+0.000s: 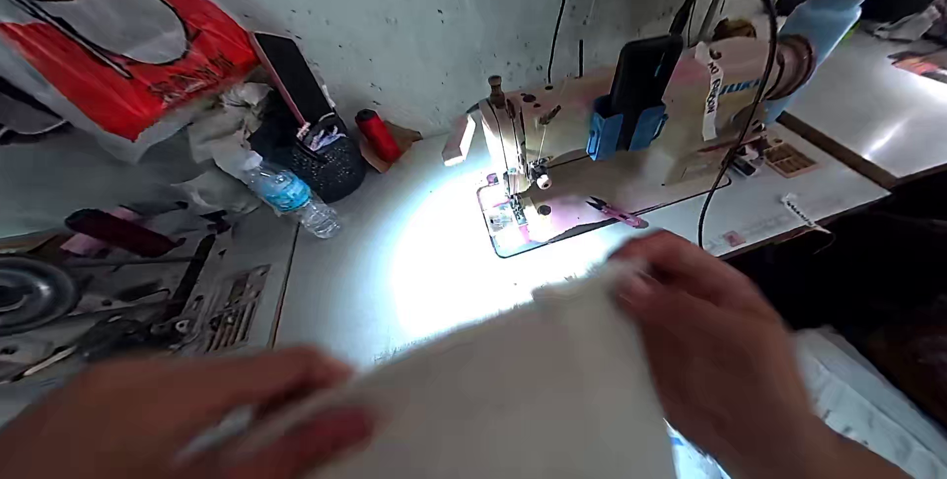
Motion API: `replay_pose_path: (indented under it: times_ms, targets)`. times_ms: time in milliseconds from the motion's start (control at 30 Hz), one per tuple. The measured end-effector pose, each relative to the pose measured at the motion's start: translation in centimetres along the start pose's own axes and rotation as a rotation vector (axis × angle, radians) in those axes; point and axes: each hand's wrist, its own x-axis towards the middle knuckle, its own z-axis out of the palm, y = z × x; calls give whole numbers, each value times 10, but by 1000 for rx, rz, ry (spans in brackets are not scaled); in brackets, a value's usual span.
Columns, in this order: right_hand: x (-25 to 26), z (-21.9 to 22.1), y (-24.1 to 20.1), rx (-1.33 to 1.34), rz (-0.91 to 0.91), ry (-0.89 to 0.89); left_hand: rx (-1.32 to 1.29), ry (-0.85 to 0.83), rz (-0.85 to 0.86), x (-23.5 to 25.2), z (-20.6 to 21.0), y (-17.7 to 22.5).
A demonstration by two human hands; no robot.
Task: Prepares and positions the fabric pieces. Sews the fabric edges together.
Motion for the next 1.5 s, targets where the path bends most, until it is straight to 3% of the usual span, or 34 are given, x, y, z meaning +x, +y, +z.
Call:
replay_pose_path:
  times_ms: [67, 133, 200, 267, 367, 500, 600, 800, 1133, 1233, 1333, 1500]
  targets:
    - [43, -2, 49, -48, 257, 203, 78, -8, -65, 54, 29, -66]
    - [86, -11, 110, -16, 426, 366, -51, -139, -178, 105, 62, -115]
    - [113, -18, 154, 45, 499, 456, -134, -219, -213, 139, 91, -154]
    - [128, -19, 169, 41, 523, 465, -51, -376, -342, 163, 102, -165]
    - [135, -19, 174, -111, 493, 413, 5, -486, -341, 191, 105, -161]
    - [133, -24, 179, -191, 466, 363, -285, -225, -103, 220, 127, -146]
    - [134, -28, 182, -192, 417, 337, -322, -115, -109, 233, 148, -135]
    - [129, -42, 191, -264, 313, 268, -360, 25, -304, 230, 173, -127]
    - [155, -71, 174, -789, 206, -76, -467, 117, -182, 230, 193, -135]
    - [158, -67, 171, -1023, 189, -76, -389, 169, -176, 230, 201, -138]
    - [157, -59, 174, -1230, 169, -41, -100, 216, -236, 224, 206, -141]
    - [157, -54, 191, -1420, 49, -11, 131, 234, -94, 227, 211, -146]
